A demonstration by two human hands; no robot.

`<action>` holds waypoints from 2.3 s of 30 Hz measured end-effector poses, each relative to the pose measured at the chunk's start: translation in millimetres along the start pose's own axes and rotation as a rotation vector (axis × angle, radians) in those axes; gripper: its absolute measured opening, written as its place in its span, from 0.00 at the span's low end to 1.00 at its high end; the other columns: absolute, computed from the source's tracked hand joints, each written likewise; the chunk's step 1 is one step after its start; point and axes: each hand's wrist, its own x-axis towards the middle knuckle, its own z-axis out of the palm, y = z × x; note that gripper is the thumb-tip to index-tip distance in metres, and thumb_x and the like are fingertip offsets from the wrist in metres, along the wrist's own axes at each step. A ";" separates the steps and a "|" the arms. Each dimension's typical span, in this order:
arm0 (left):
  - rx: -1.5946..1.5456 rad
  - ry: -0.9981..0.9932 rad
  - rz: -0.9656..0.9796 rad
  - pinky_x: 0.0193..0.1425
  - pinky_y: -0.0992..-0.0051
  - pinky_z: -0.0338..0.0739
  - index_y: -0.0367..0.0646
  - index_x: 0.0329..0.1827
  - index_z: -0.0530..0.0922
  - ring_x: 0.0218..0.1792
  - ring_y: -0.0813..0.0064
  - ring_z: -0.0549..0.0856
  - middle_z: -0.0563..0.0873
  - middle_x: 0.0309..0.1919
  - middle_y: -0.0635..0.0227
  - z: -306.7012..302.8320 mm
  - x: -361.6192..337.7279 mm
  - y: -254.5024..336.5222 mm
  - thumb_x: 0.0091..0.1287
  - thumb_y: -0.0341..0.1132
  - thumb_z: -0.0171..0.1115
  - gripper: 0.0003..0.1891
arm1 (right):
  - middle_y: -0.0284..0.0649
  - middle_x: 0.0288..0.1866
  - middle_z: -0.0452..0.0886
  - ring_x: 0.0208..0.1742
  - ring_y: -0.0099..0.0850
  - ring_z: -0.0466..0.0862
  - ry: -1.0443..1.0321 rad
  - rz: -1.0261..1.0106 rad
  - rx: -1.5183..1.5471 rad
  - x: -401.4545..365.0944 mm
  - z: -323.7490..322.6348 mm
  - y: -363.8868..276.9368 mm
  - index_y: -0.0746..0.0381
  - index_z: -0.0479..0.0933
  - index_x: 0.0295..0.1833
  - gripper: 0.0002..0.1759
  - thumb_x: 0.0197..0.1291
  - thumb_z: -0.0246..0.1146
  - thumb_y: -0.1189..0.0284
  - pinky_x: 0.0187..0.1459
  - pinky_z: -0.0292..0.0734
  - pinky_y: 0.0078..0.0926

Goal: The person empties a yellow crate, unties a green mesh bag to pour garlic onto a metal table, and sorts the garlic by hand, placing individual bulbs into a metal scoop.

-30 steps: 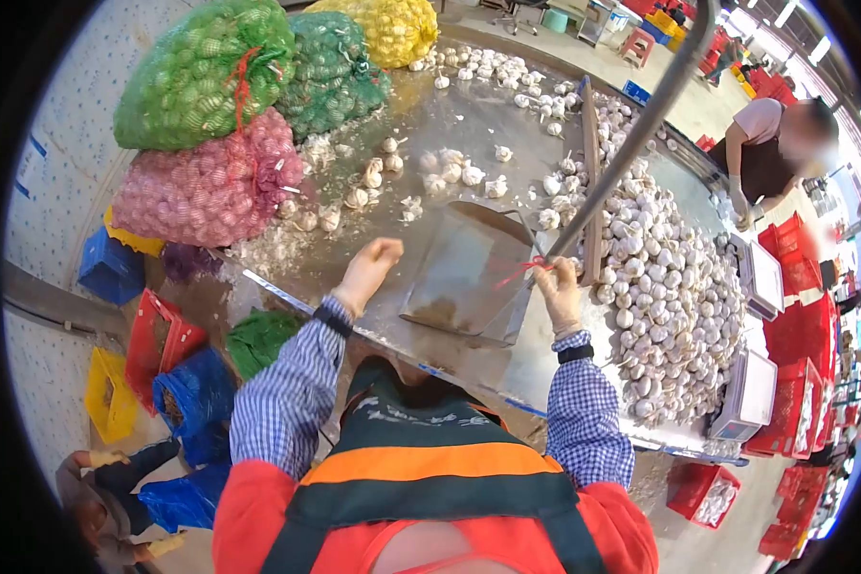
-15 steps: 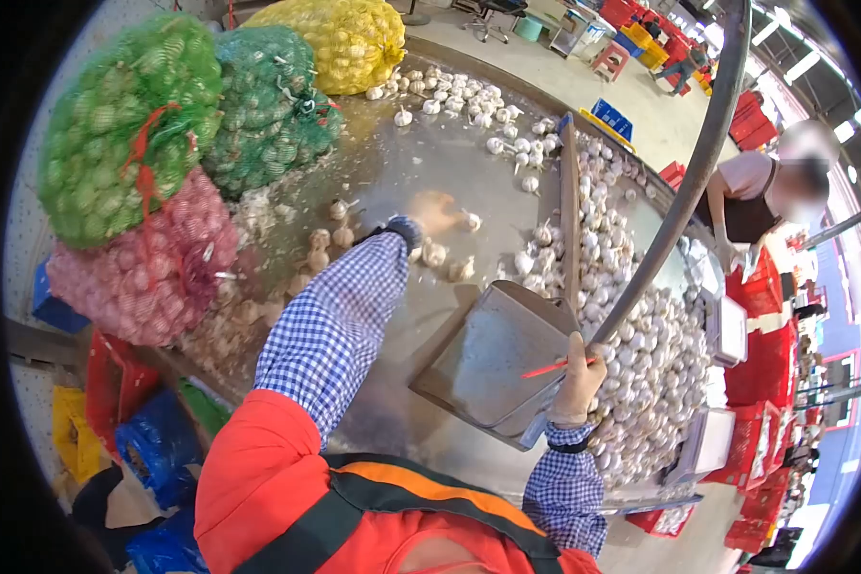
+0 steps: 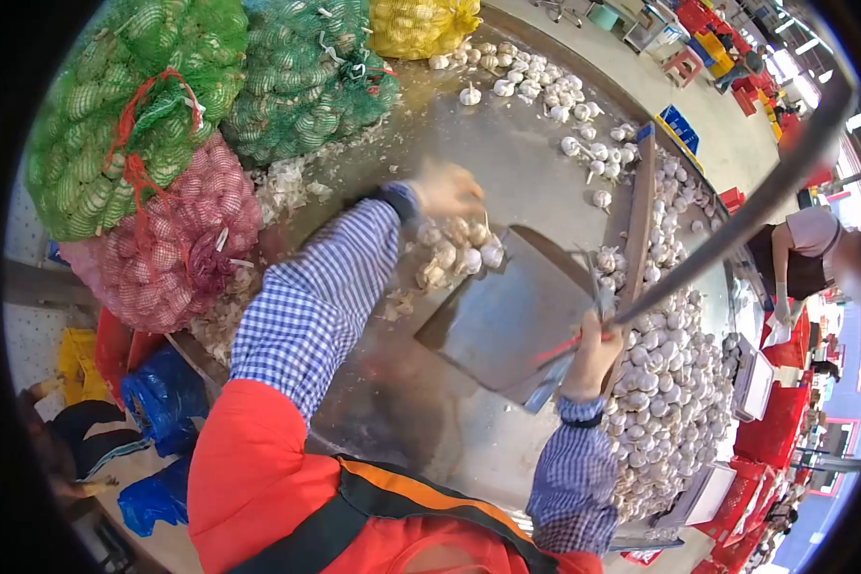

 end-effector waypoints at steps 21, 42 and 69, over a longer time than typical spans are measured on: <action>0.165 0.838 -1.277 0.56 0.58 0.71 0.39 0.53 0.76 0.51 0.51 0.78 0.81 0.47 0.47 38.5 -375.8 -39.7 0.63 0.57 0.58 0.28 | 0.31 0.23 0.75 0.27 0.21 0.73 -1.234 -0.136 -0.036 4.6 245.4 32.5 0.67 0.77 0.33 0.10 0.55 0.62 0.69 0.30 0.70 0.24; -0.566 0.603 -1.088 0.63 0.68 0.69 0.39 0.55 0.78 0.58 0.60 0.78 0.80 0.57 0.52 5.8 -341.3 94.2 0.62 0.53 0.63 0.27 | 0.30 0.27 0.76 0.30 0.21 0.73 -1.092 0.032 0.086 -98.9 183.3 38.8 0.64 0.74 0.35 0.08 0.55 0.64 0.72 0.34 0.69 0.23; -0.262 0.826 -0.514 0.64 0.64 0.69 0.43 0.59 0.72 0.60 0.55 0.75 0.75 0.61 0.54 25.5 -381.9 168.2 0.64 0.34 0.65 0.21 | 0.27 0.18 0.62 0.22 0.22 0.64 -1.001 0.172 0.407 -25.3 127.5 25.2 0.55 0.64 0.25 0.11 0.60 0.56 0.73 0.34 0.66 0.24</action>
